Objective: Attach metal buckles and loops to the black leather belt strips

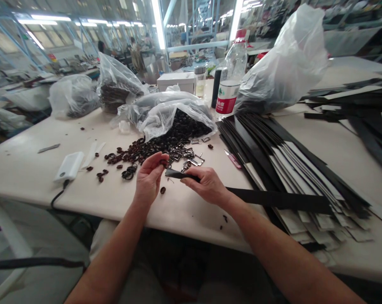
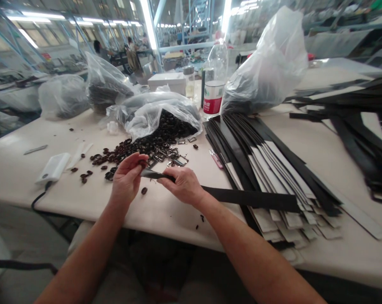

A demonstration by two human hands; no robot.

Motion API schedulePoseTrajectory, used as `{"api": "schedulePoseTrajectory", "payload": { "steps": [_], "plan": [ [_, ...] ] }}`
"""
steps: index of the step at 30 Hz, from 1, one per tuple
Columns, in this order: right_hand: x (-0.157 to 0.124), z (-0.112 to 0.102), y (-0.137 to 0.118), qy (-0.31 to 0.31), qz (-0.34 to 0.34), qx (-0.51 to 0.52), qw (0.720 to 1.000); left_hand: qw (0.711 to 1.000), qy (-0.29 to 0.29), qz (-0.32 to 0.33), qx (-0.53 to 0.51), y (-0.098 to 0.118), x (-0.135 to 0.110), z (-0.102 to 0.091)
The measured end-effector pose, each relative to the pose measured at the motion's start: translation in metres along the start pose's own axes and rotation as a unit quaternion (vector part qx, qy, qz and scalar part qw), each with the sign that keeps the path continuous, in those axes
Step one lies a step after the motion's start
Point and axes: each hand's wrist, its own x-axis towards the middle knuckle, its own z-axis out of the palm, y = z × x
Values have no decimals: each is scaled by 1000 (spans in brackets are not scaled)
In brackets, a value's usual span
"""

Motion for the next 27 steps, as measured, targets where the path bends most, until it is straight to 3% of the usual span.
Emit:
{"api": "schedulePoseTrajectory", "payload": {
  "steps": [7,11,18,20,24,27],
  "plan": [
    [0,3,4,15,80,58,995,986,-2,125,110,-4,-19,14],
    [0,3,5,6,104,101,989,978,-16,159,133,-4,-26,21],
    [-2,6,4,-6,96,100,990,956,23,167,239,-1,-28,19],
    [-3,8,5,-6,93,107,990,940,0,185,286,-1,-29,16],
    [-4,12,6,7,77,118,990,909,-99,233,332,-3,-35,17],
    [-5,13,4,40,56,79,995,930,-55,253,262,-4,-36,22]
  ]
}}
